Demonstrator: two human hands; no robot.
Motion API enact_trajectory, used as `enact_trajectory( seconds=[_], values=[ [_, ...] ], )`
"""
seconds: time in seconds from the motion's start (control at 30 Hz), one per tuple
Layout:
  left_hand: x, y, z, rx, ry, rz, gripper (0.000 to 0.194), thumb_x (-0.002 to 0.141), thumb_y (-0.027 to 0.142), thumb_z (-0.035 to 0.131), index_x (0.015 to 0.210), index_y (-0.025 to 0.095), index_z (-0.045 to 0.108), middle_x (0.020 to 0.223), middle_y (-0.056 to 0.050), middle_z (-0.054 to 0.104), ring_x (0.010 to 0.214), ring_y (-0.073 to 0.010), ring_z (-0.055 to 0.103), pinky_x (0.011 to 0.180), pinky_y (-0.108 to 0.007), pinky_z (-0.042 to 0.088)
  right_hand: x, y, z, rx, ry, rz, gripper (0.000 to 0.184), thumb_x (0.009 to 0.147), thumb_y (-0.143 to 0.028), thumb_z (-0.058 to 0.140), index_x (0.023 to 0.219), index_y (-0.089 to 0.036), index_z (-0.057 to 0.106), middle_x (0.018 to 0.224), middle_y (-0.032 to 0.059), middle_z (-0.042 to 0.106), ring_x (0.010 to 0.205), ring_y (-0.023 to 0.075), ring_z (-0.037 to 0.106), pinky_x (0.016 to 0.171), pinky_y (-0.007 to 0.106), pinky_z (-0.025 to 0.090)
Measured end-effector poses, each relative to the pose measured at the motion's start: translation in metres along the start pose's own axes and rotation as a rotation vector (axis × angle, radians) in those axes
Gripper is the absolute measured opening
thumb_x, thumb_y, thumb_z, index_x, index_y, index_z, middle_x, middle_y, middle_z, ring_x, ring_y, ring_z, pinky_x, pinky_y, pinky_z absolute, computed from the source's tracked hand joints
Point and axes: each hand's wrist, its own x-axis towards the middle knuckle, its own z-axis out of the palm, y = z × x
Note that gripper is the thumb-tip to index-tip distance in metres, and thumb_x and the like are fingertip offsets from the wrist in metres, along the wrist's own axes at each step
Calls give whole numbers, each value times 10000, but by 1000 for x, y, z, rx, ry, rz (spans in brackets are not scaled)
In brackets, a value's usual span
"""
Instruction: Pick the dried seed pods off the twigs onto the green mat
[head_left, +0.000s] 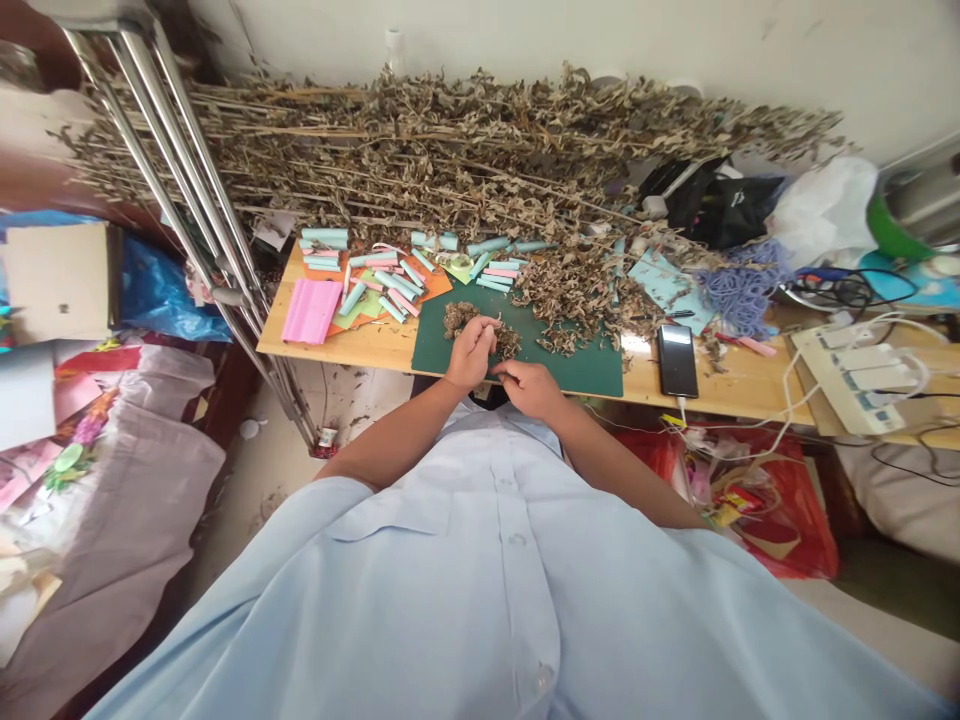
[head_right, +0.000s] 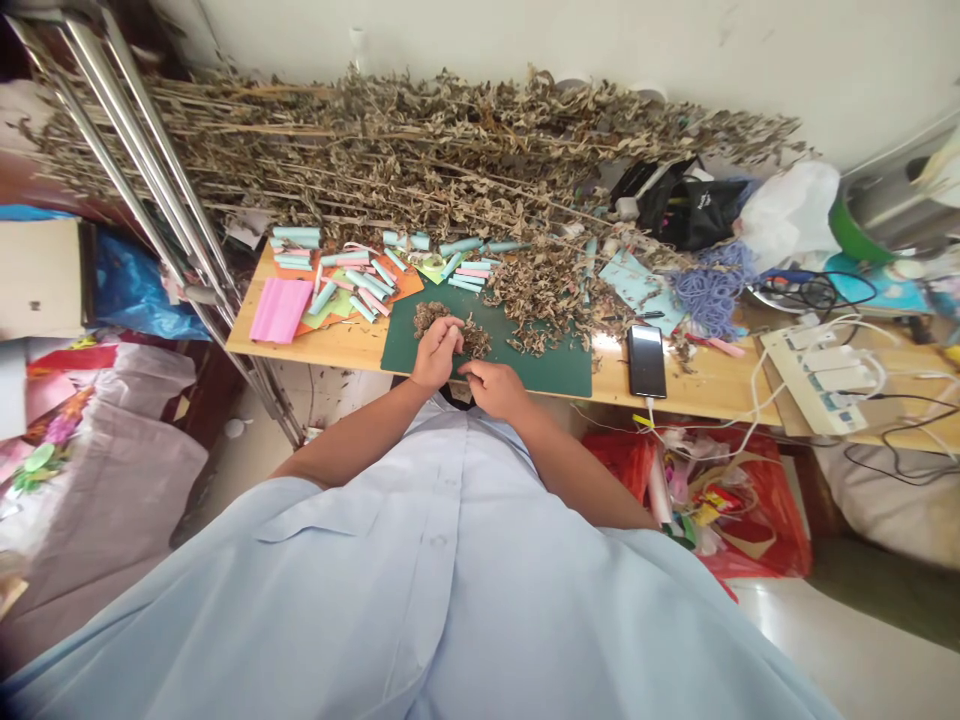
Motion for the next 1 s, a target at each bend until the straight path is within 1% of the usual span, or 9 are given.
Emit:
enact_trajectory(
  seconds=[0.17, 0.33, 0.4, 0.47, 0.57, 0.63, 0.77, 0.9, 1.0],
  values=[
    [0, 4, -2, -32, 7, 2, 356, 1030, 493, 370, 1074, 199, 565, 693, 6, 526, 668, -129, 537, 684, -277, 479, 16, 6, -6, 23, 138, 67, 325, 906, -176, 515, 1127, -279, 730, 1089, 18, 770, 971, 237, 725, 884, 376, 552],
    [0, 5, -2, 4, 7, -15, 396, 1029, 521, 345, 1072, 198, 569, 706, -3, 547, 680, -134, 549, 696, -282, 485, 13, 10, -14, 130, 221, 68, 278, 914, -215, 511, 1054, -262, 746, 1055, 18, 772, 972, 212, 717, 902, 365, 549],
    [0, 5, -3, 37, 16, -9, 397, 1030, 515, 342, 1088, 198, 573, 773, -22, 600, 745, -143, 584, 748, -291, 502, 8, 12, -16, 116, 253, 98, 261, 907, -226, 512, 1015, -250, 748, 1010, 26, 774, 926, 212, 716, 873, 365, 553],
    [-1, 7, -4, 78, 36, 10, 395, 1030, 504, 346, 1093, 197, 586, 910, -60, 660, 870, -162, 620, 836, -313, 513, 4, 16, -17, 77, 289, 123, 235, 895, -244, 530, 991, -243, 745, 978, 37, 771, 867, 214, 708, 827, 365, 554],
    [0, 10, -5, 97, 59, 64, 406, 1031, 489, 356, 1117, 190, 617, 1121, -100, 676, 1061, -189, 623, 981, -348, 489, -1, 23, -17, 9, 335, 127, 192, 864, -277, 590, 983, -238, 734, 947, 50, 756, 791, 214, 682, 769, 365, 547],
    [1, 10, -6, 70, 70, 94, 434, 1039, 485, 333, 1175, 187, 618, 1205, -111, 663, 1145, -198, 611, 1043, -364, 466, -4, 29, -16, -17, 345, 127, 180, 850, -282, 611, 976, -230, 729, 924, 54, 743, 764, 213, 669, 755, 366, 541],
    [2, 10, -6, 48, 66, 113, 514, 1050, 499, 257, 1271, 182, 594, 1305, -134, 635, 1237, -210, 589, 1095, -395, 446, -8, 33, -16, -27, 338, 146, 174, 849, -271, 608, 974, -223, 720, 926, 57, 734, 762, 213, 664, 759, 370, 539],
    [0, 11, -5, 106, -25, 150, 554, 1039, 539, 276, 1318, 174, 584, 1378, -147, 601, 1314, -221, 542, 1160, -425, 397, -11, 28, -16, -93, 282, 162, 183, 838, -256, 638, 1001, -217, 710, 930, 67, 734, 791, 226, 668, 775, 375, 538],
    [1, 8, -2, 138, -105, 181, 607, 1018, 593, 298, 1382, 172, 540, 1477, -159, 522, 1401, -235, 469, 1211, -446, 339, -9, 20, -15, -190, 252, 189, 247, 825, -296, 699, 1054, -203, 702, 929, 88, 727, 849, 254, 674, 790, 380, 529]
  ],
)
